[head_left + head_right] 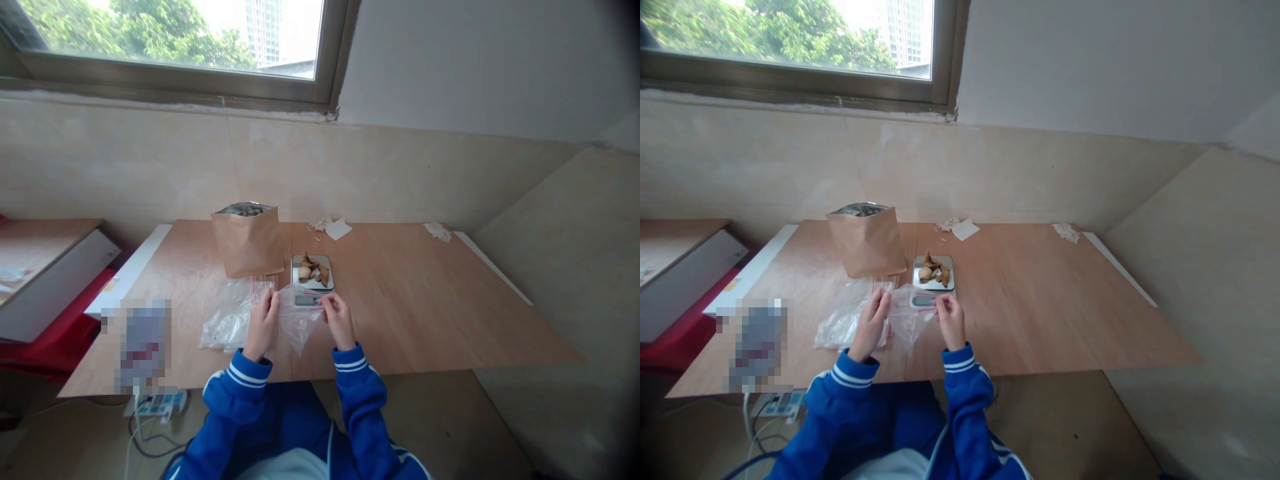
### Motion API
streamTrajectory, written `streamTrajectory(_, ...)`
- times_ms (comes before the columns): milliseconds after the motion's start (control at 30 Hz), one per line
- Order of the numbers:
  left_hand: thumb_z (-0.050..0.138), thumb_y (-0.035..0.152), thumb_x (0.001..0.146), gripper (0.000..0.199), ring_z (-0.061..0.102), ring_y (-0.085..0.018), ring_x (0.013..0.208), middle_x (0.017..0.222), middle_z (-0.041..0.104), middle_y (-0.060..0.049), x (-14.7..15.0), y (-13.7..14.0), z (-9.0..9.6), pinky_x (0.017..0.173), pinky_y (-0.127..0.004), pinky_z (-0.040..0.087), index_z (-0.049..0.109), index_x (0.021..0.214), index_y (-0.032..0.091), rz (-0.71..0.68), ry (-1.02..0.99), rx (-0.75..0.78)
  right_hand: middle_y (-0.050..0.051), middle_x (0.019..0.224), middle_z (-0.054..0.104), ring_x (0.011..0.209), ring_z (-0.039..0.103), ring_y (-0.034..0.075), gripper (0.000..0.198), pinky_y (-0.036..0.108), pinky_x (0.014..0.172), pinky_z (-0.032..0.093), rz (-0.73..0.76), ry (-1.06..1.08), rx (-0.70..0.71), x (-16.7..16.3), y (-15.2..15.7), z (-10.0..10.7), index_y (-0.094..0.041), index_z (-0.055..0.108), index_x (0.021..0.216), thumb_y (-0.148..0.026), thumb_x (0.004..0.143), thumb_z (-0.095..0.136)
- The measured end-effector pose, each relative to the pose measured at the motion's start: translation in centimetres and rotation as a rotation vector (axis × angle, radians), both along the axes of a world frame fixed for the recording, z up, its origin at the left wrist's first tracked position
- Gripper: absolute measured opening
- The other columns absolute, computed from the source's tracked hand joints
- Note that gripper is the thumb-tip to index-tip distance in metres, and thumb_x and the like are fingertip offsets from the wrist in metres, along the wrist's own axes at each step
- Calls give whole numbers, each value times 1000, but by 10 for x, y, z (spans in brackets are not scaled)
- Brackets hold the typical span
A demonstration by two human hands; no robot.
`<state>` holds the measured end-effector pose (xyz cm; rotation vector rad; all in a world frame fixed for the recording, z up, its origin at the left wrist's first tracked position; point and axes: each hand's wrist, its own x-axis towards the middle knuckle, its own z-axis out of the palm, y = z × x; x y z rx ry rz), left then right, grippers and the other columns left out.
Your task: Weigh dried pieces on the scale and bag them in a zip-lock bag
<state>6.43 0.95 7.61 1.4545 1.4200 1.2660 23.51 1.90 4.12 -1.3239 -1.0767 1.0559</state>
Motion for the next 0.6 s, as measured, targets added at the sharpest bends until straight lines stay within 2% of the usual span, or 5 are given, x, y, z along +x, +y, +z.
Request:
streamTrajectory(133, 41, 50, 91, 35, 38, -14, 62, 64, 37, 3, -4, 11, 3, 60, -28, 32, 37, 70, 22, 67, -4, 17, 8, 91, 67, 74, 61, 19, 42, 29, 61, 48, 127, -159, 119, 15, 19, 0, -20, 66, 90, -57, 89, 48)
streamTrajectory(233, 43, 50, 90, 36, 39, -14, 62, 64, 38, 3, 0, 19, 7, 60, -28, 31, 37, 69, 22, 124, -15, 30, 12, 110, 64, 103, 57, 24, 37, 38, 86, 47, -29, -442, 309, 20, 44, -3, -20, 64, 108, -47, 94, 42)
streamTrajectory(300, 43, 50, 90, 35, 39, -14, 63, 65, 39, 2, 2, 23, 10, 59, -27, 32, 37, 69, 22, 146, -37, 21, 14, 115, 61, 110, 52, 27, 34, 44, 95, 41, -153, -639, 359, 24, 64, -11, -19, 60, 114, -40, 91, 47)
streamTrajectory(433, 43, 48, 90, 35, 39, -14, 62, 64, 38, 3, 4, 28, 9, 59, -27, 32, 36, 67, 22, 184, -41, 4, 17, 112, 62, 105, 51, 30, 33, 46, 90, 40, -198, -868, 243, 27, 92, -32, -16, 61, 112, -30, 82, 59)
streamTrajectory(600, 43, 44, 91, 33, 41, -13, 63, 64, 41, 3, 5, 28, 3, 61, -27, 33, 38, 67, 21, 201, 9, 32, 14, 103, 66, 99, 51, 29, 27, 45, 89, 38, -249, -855, 200, 33, 92, -41, -17, 64, 105, -19, 80, 55)
